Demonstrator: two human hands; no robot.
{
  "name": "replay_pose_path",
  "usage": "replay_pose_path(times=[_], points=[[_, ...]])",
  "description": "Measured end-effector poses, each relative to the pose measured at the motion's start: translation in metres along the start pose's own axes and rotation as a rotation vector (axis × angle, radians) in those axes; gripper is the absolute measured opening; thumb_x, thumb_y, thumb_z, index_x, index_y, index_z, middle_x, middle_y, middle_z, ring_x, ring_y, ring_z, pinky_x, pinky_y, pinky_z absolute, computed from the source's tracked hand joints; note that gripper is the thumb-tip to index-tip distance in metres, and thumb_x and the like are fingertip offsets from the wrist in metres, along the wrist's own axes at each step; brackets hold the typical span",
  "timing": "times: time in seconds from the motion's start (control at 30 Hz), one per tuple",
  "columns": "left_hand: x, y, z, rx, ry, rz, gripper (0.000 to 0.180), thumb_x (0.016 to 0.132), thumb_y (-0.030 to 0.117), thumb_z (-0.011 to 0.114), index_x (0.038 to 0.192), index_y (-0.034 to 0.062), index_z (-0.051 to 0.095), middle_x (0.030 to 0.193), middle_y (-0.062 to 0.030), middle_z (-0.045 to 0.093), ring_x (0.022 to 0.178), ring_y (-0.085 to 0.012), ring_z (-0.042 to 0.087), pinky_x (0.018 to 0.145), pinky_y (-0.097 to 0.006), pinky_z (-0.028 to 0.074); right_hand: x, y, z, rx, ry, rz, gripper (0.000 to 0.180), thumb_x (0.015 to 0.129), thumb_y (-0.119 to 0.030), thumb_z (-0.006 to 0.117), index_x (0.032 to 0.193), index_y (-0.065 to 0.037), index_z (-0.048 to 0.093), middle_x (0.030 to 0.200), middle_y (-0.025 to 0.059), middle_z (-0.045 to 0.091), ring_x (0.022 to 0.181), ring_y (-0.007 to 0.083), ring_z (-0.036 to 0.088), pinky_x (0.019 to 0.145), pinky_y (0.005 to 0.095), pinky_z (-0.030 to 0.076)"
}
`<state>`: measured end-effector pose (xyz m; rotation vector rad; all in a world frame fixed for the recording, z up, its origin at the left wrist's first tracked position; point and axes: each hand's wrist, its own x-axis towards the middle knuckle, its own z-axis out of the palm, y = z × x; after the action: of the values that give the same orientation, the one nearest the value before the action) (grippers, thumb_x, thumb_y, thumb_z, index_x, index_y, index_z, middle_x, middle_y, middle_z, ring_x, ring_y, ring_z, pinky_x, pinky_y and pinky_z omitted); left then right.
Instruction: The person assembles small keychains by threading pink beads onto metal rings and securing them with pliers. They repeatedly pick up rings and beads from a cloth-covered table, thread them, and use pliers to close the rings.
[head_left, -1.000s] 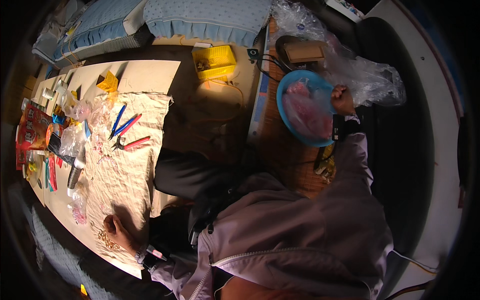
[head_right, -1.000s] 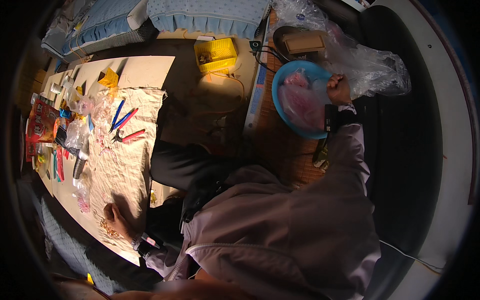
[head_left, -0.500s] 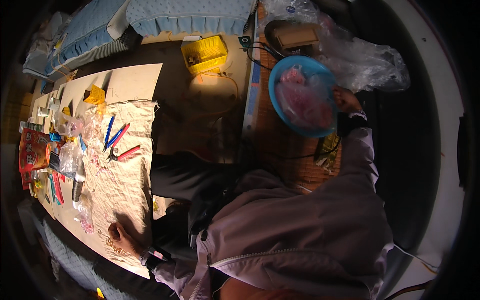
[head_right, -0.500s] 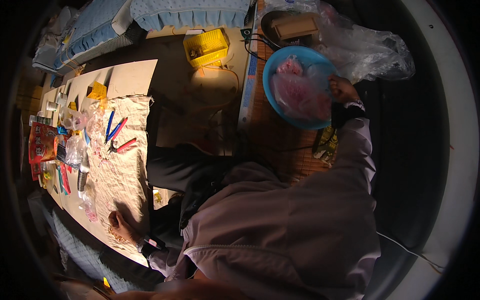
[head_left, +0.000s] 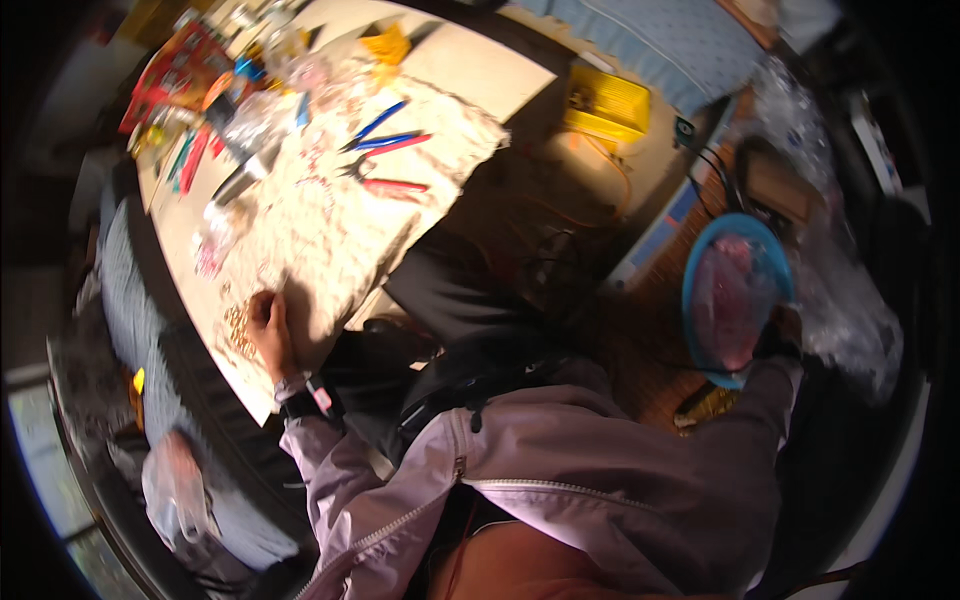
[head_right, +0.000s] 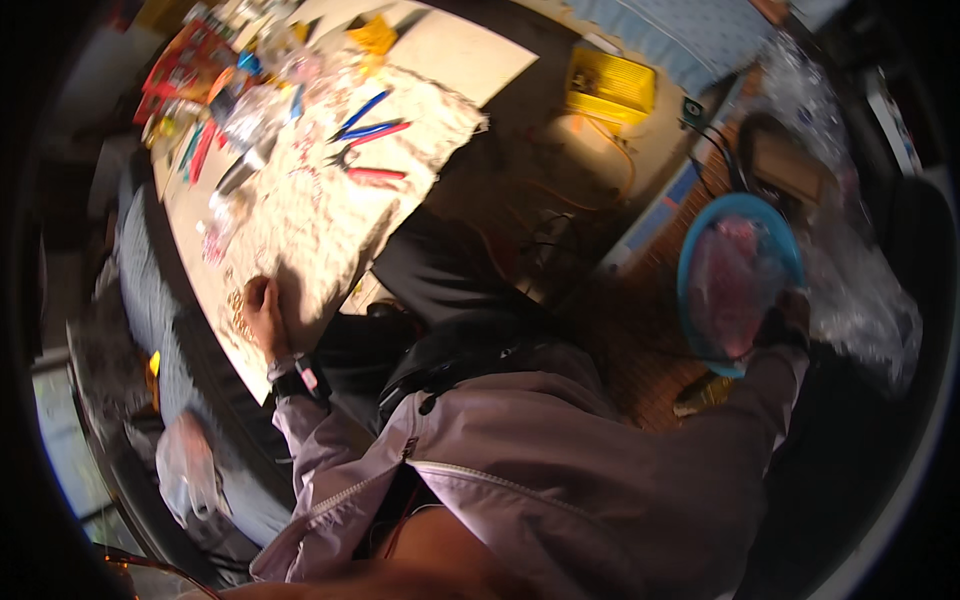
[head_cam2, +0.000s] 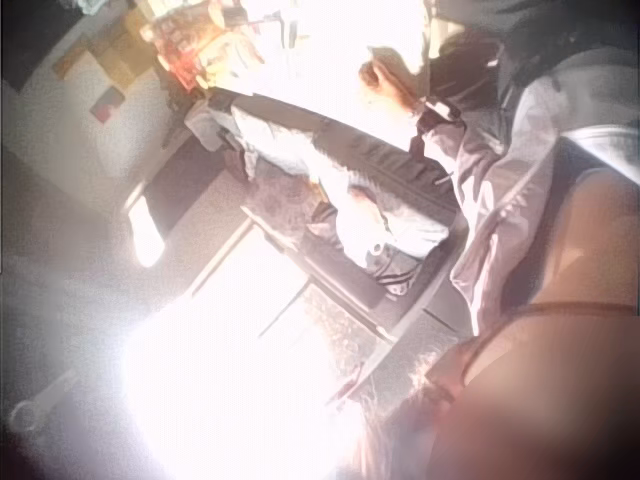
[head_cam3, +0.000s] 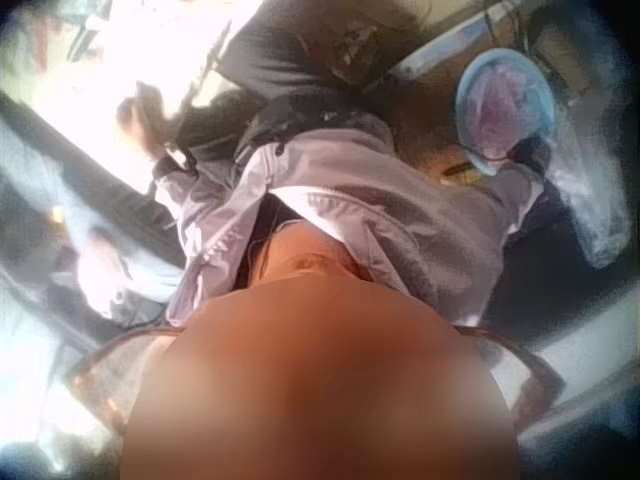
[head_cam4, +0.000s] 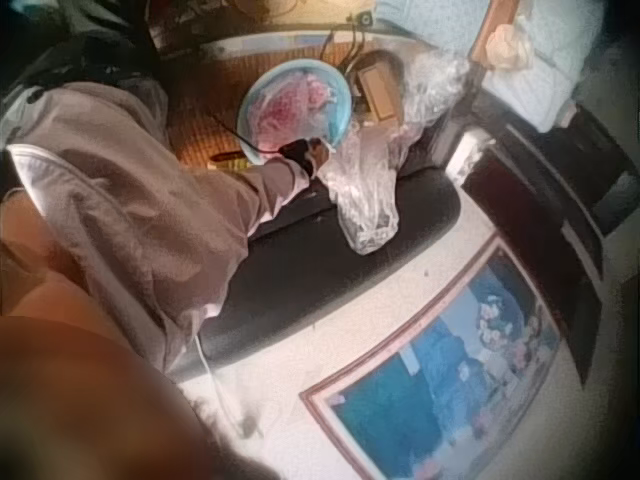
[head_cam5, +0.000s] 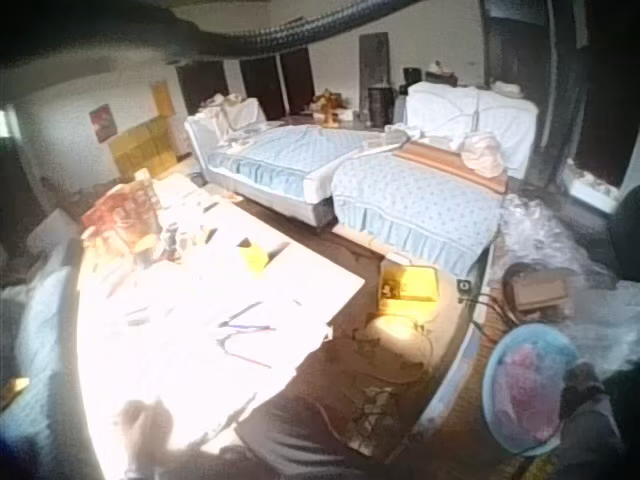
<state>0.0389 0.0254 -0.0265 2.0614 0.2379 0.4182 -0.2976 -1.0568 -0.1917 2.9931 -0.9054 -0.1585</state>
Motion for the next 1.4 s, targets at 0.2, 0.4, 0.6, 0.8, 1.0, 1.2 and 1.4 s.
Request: replay_pose_path(times=[0.2, 0.4, 0.6, 0.8, 1.0, 1.2, 1.4], points=[[-0.01, 0.019, 0.012, -0.069, 0.007, -0.044, 0.009, 0.102, 0.004, 0.075, 0.109, 0.0002, 0.073, 0.095, 0.0015, 0.072, 0.088, -0.0067, 0.064, 0.083, -0.023, 0.052, 0.052, 0.016, 0.002, -0.587, -0.304, -0.113, 0.032, 0.098, -0.035, 0.06, 0.113, -0.015, 0.079, 0.11, 0.0214, 0.08, 0.1, 0.0464, 0.076, 0.086, 0.0573, 0.061], [-0.024, 0.034, 0.015, -0.056, 0.062, -0.013, 0.008, 0.098, 0.007, 0.076, 0.101, 0.0, 0.074, 0.087, -0.0009, 0.073, 0.08, -0.0072, 0.067, 0.076, -0.026, 0.055, 0.068, -0.001, -0.006, -0.819, -0.201, -0.17, 0.025, 0.099, -0.035, 0.066, 0.1, -0.016, 0.081, 0.097, 0.0107, 0.081, 0.088, 0.0367, 0.079, 0.07, 0.0519, 0.06], [-0.028, 0.038, 0.013, -0.047, 0.031, 0.022, 0.007, 0.1, 0.007, 0.075, 0.102, 0.0009, 0.072, 0.088, 0.0013, 0.07, 0.083, -0.0061, 0.063, 0.077, -0.025, 0.053, 0.077, -0.025, -0.028, -0.823, -0.121, -0.143, 0.029, 0.102, -0.037, 0.064, 0.102, -0.014, 0.081, 0.099, 0.0115, 0.08, 0.092, 0.0362, 0.078, 0.075, 0.051, 0.059], [-0.031, 0.042, 0.015, -0.008, 0.065, 0.059, 0.008, 0.098, 0.007, 0.076, 0.101, 0.0004, 0.071, 0.088, -0.0018, 0.069, 0.081, -0.0091, 0.063, 0.077, -0.027, 0.054, 0.067, -0.045, -0.059, -0.751, -0.046, -0.062, 0.033, 0.104, -0.041, 0.063, 0.103, -0.013, 0.081, 0.102, 0.0117, 0.08, 0.095, 0.0353, 0.077, 0.08, 0.0496, 0.058], [-0.032, 0.044, 0.013, 0.041, 0.073, 0.103, 0.008, 0.097, 0.007, 0.075, 0.1, 0.0005, 0.071, 0.09, -0.0037, 0.07, 0.084, -0.0117, 0.065, 0.08, -0.028, 0.054, 0.029, -0.054, -0.105, -0.612, 0.106, 0.045, 0.038, 0.105, -0.045, 0.062, 0.105, -0.012, 0.08, 0.105, 0.012, 0.08, 0.099, 0.0344, 0.076, 0.085, 0.0481, 0.057], [-0.039, 0.043, 0.011, -0.031, 0.028, 0.035, 0.007, 0.096, 0.004, 0.075, 0.101, 0.001, 0.071, 0.094, -0.0048, 0.071, 0.087, -0.0132, 0.067, 0.082, -0.028, 0.055, -0.01, -0.165, -0.226, 0.359, 0.199, -0.149, 0.044, 0.11, -0.044, 0.059, 0.117, -0.006, 0.078, 0.122, 0.0134, 0.076, 0.115, 0.031, 0.071, 0.103, 0.0441, 0.052], [-0.037, 0.04, 0.013, -0.039, 0.053, 0.119, 0.007, 0.091, 0.007, 0.076, 0.097, 0.005, 0.072, 0.089, -0.0084, 0.07, 0.078, -0.0224, 0.066, 0.074, -0.034, 0.055, 0.002, -0.55, -0.301, 1.043, -0.065, -0.712, 0.037, 0.117, -0.02, 0.055, 0.134, 0.012, 0.064, 0.138, 0.0199, 0.063, 0.125, 0.0282, 0.067, 0.109, 0.0378, 0.056]])
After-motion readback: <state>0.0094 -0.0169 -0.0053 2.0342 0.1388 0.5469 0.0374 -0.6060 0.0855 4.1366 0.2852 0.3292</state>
